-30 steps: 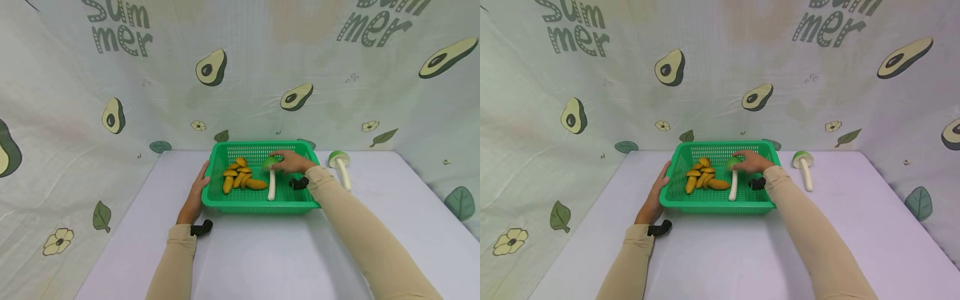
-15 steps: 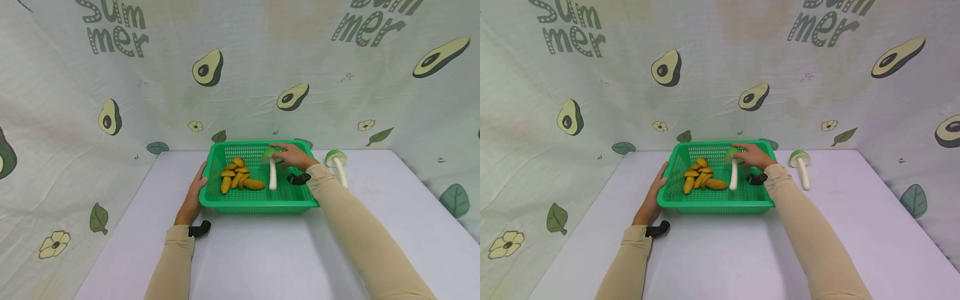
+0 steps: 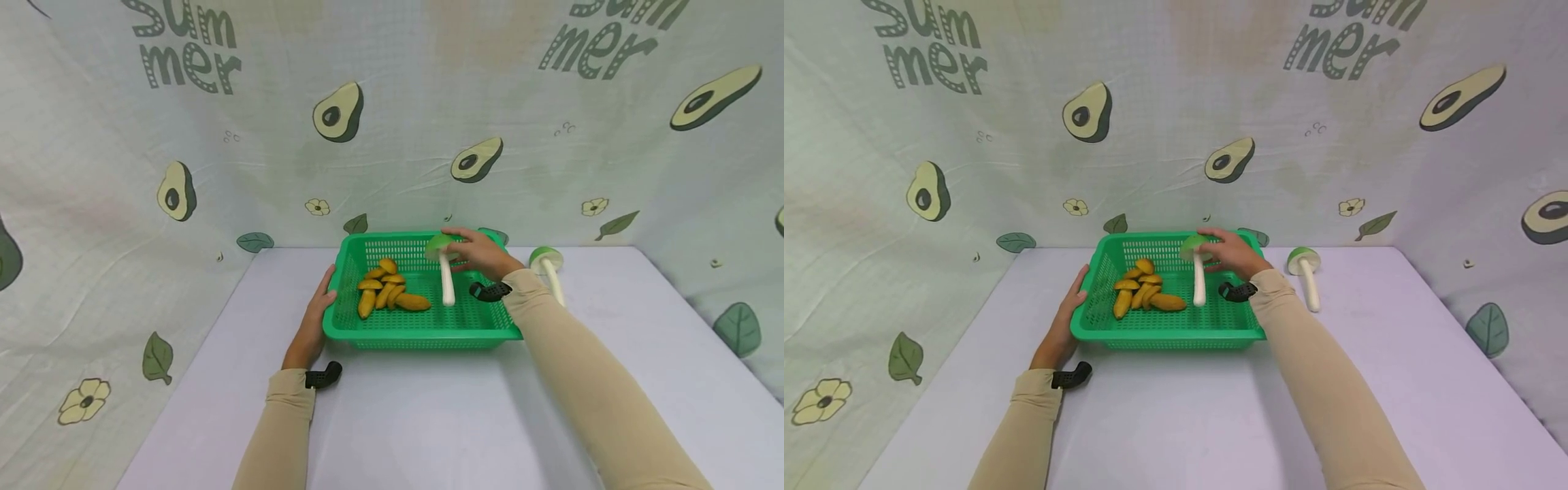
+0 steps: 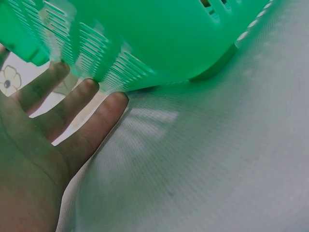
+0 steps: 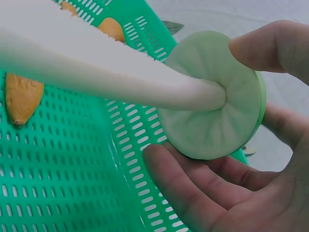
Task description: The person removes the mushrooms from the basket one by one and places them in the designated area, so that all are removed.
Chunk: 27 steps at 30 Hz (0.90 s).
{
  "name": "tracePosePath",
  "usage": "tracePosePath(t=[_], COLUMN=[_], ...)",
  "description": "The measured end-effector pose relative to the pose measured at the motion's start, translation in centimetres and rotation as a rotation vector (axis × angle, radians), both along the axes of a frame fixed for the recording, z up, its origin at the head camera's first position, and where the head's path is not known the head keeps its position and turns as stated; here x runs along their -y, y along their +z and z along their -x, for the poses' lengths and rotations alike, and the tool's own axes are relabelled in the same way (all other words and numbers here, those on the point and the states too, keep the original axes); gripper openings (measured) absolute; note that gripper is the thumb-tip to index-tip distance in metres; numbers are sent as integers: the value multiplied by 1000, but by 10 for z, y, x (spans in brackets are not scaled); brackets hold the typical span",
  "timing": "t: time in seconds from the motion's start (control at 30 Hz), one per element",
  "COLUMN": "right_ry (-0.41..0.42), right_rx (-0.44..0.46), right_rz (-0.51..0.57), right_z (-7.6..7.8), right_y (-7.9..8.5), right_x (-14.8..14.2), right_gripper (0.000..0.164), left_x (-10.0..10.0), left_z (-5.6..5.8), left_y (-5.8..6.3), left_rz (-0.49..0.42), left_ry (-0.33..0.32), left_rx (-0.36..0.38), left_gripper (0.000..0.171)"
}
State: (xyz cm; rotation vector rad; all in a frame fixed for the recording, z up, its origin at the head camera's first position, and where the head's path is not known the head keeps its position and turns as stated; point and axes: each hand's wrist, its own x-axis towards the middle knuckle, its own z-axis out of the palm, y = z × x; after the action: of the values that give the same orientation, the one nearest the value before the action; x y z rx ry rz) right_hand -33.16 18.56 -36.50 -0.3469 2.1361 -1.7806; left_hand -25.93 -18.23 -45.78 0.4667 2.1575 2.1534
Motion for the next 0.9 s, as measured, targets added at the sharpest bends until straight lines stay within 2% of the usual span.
tracePosePath(t=[0.23,0.6,0.9], right_ry=[-24,-20,2], right_rx=[44,72,92], right_rz=[19,63,73], right_z=[-1,0,-5], right_y=[-1,2,6], right_x=[-2,-3,-6], right_gripper=[64,65,67], left_x=[1,1,1], left_z=[3,1,2], left_y=[-4,0,-2], left_rz=[-12,-11,-9], left_ry=[-16,8,6], left_rx=[6,9,12], left_gripper=[58,59,57])
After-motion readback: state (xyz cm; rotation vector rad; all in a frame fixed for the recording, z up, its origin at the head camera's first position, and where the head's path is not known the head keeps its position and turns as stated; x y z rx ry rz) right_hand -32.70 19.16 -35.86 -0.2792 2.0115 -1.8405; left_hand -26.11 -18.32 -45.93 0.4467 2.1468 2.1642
